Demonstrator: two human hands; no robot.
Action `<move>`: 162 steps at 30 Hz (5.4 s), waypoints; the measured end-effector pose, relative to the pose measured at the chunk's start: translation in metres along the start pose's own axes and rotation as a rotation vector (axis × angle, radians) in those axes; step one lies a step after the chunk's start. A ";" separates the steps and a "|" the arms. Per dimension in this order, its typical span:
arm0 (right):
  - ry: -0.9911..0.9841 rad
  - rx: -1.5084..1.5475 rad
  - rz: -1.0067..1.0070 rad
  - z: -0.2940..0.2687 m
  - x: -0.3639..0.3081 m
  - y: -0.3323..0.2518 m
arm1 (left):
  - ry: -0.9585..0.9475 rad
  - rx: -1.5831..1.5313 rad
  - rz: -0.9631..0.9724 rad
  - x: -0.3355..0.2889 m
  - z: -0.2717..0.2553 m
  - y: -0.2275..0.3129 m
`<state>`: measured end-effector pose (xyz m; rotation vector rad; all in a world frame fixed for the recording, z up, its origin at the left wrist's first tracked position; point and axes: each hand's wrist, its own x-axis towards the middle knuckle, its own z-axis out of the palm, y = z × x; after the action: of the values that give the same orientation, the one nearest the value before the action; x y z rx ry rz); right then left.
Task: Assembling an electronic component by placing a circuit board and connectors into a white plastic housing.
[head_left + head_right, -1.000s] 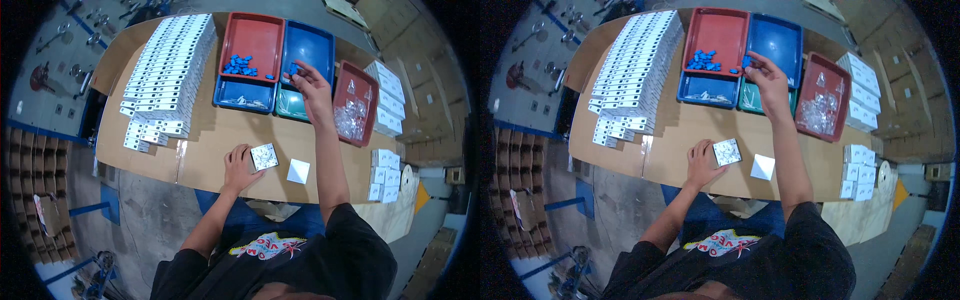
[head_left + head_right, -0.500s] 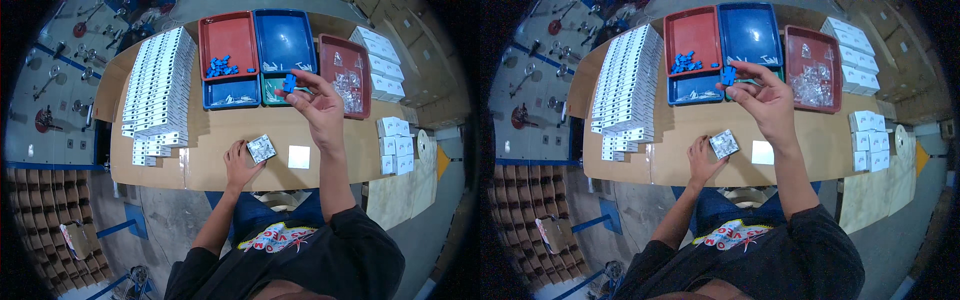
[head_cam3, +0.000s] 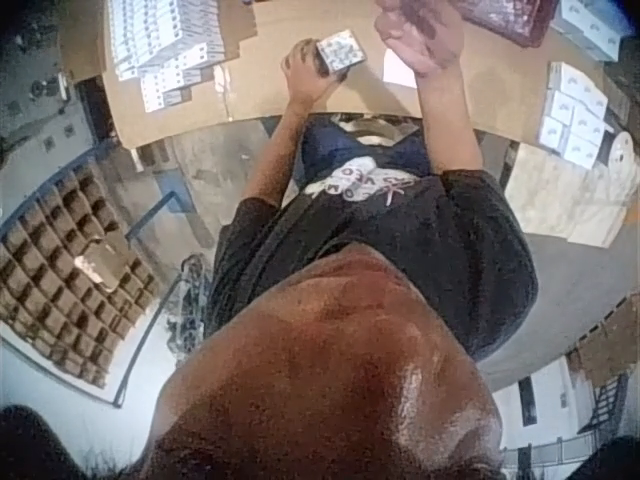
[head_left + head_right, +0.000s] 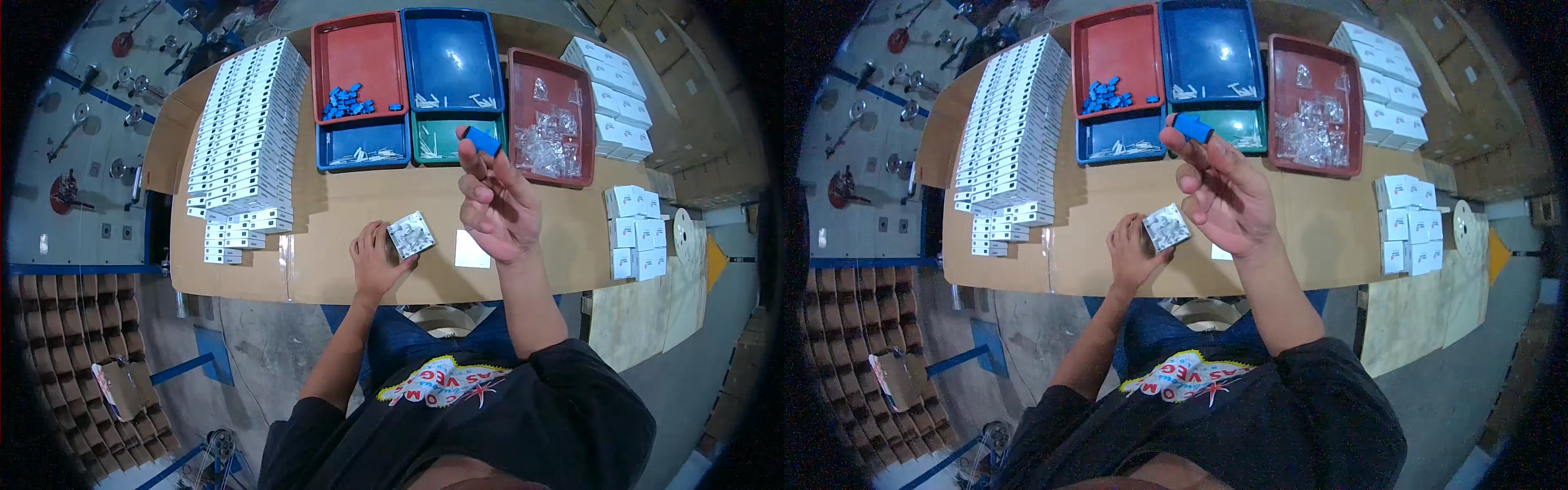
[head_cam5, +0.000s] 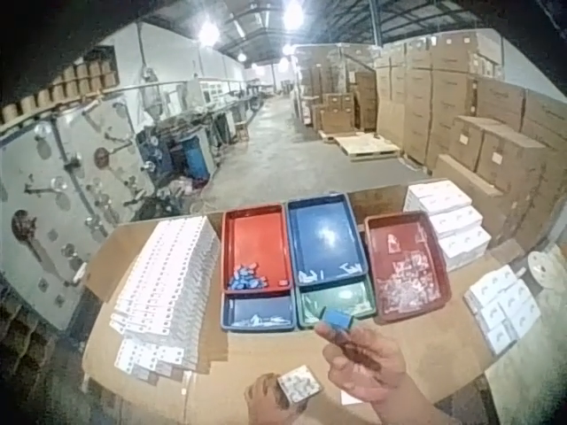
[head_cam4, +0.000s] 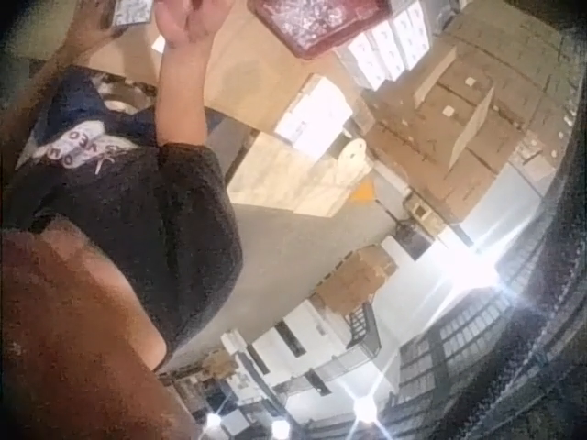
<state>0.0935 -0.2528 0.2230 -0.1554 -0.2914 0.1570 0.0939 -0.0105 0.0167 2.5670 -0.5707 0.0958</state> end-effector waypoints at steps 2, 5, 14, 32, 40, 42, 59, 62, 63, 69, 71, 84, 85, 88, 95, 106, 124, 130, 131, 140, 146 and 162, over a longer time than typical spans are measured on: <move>-0.047 0.041 0.014 0.002 -0.003 -0.001 | -0.001 -0.012 0.003 -0.001 0.000 0.002; -0.066 0.084 0.026 0.001 -0.008 0.000 | -0.022 -0.012 -0.008 -0.005 0.000 0.005; 0.240 -0.759 -0.085 -0.019 0.000 0.008 | 0.053 0.015 -0.010 -0.014 0.015 -0.006; 0.002 -2.047 0.270 -0.172 -0.030 0.067 | 0.101 -0.027 0.009 -0.014 0.012 -0.016; -0.064 -2.118 0.327 -0.182 -0.017 0.080 | 0.109 -0.087 0.004 -0.013 0.010 -0.015; -0.064 -2.122 0.326 -0.185 -0.015 0.081 | 0.106 -0.089 0.006 -0.013 0.010 -0.015; -0.100 -2.166 0.308 -0.195 -0.012 0.081 | 0.105 -0.040 0.006 -0.011 0.008 -0.014; -0.115 -2.188 0.320 -0.193 -0.012 0.082 | 0.102 -0.044 0.002 -0.012 0.008 -0.014; -0.120 -2.205 0.332 -0.192 -0.011 0.082 | 0.097 -0.052 -0.002 -0.012 0.009 -0.014; -0.099 -2.222 0.399 -0.188 -0.009 0.082 | 0.102 -0.046 -0.005 -0.012 0.009 -0.013; -0.091 -2.216 0.399 -0.187 -0.009 0.082 | 0.103 -0.044 -0.003 -0.012 0.010 -0.014; -0.082 -2.229 0.296 -0.186 -0.010 0.087 | 0.076 -0.075 -0.003 -0.011 0.008 -0.013; -0.084 -2.227 0.296 -0.185 -0.010 0.086 | 0.076 -0.074 -0.004 -0.011 0.008 -0.014; 0.045 -2.115 0.375 -0.181 -0.008 0.085 | 0.070 -0.073 -0.011 -0.013 0.011 -0.015; 0.415 -0.979 0.380 -0.177 -0.006 0.073 | 0.074 -0.065 -0.008 -0.012 0.011 -0.016; 0.388 -0.557 0.401 -0.156 -0.009 0.064 | 0.083 -0.072 0.005 -0.012 0.011 -0.016; 0.000 -2.068 0.349 -0.187 -0.019 0.090 | 0.070 -0.078 -0.009 -0.012 0.008 -0.014; 0.013 -2.071 0.389 -0.187 -0.017 0.091 | 0.097 -0.057 0.006 -0.011 0.008 -0.014; 0.014 -2.071 0.390 -0.187 -0.017 0.091 | 0.094 -0.049 0.004 -0.011 0.008 -0.014; 0.130 -1.991 0.382 -0.187 -0.018 0.090 | 0.089 -0.057 0.003 -0.011 0.008 -0.013; 0.217 -1.880 0.370 -0.192 -0.023 0.089 | 0.086 -0.037 -0.004 -0.012 0.011 -0.015; 0.301 -1.430 0.323 -0.200 -0.033 0.089 | 0.095 -0.044 -0.003 -0.011 0.008 -0.013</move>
<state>0.1099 -0.1981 0.0098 -1.6348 -0.0245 0.2172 0.0888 0.0005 0.0017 2.5057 -0.5274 0.2016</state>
